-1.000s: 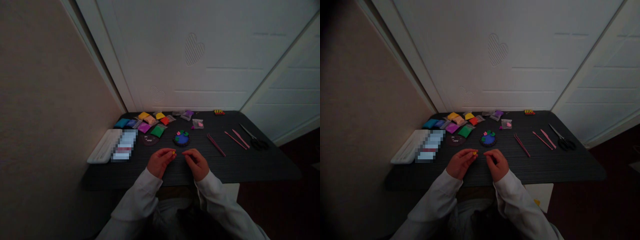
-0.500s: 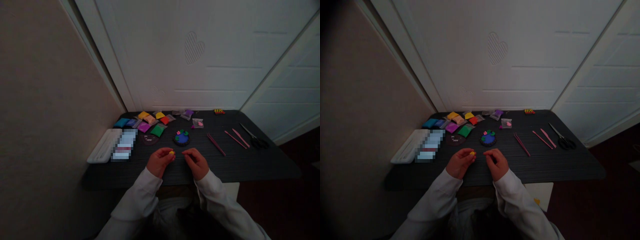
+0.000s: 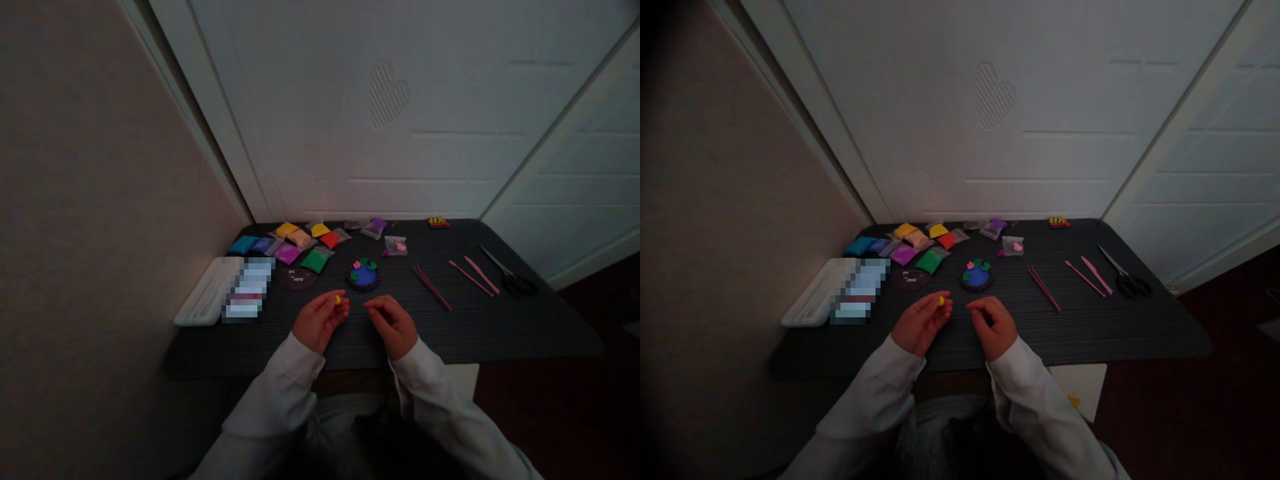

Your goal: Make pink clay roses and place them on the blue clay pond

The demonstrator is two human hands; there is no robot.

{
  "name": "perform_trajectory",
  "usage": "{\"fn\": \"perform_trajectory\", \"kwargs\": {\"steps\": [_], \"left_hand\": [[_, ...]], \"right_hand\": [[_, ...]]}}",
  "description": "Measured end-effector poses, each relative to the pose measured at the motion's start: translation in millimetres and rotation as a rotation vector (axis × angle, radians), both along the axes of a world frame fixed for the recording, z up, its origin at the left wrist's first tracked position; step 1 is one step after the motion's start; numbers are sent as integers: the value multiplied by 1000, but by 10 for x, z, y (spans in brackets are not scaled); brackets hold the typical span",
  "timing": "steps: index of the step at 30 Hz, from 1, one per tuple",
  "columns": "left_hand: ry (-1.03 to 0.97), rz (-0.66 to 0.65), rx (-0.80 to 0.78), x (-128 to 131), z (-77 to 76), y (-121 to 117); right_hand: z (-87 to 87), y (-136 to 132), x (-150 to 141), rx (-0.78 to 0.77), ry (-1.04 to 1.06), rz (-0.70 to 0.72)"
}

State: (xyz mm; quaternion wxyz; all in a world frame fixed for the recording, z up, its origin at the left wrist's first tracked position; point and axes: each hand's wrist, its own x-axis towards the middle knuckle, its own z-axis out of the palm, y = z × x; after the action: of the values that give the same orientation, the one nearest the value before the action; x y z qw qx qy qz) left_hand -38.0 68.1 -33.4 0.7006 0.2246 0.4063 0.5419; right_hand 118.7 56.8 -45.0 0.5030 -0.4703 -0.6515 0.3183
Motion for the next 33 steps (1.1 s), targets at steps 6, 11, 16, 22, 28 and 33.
{"fn": "perform_trajectory", "kwargs": {"steps": [6, 11, 16, 22, 28, 33], "left_hand": [[-71, 50, 0, -17, -39, 18], [-143, 32, 16, -35, -22, 12], [-214, -36, 13, -46, 55, 10], [-245, -33, -22, -47, 58, 7], [-356, 1, -59, -102, 44, 46], [-413, 20, -73, 63, 70, 71]], "right_hand": [[-27, 8, -1, 1, 11, -6], [-49, 9, -1, -1, 13, -4], [-33, 7, 2, -12, 12, 0], [-8, 4, -3, -16, 20, 3], [-37, 16, -5, 9, 94, -79], [73, 92, -67, 57, 324, -100]]}}
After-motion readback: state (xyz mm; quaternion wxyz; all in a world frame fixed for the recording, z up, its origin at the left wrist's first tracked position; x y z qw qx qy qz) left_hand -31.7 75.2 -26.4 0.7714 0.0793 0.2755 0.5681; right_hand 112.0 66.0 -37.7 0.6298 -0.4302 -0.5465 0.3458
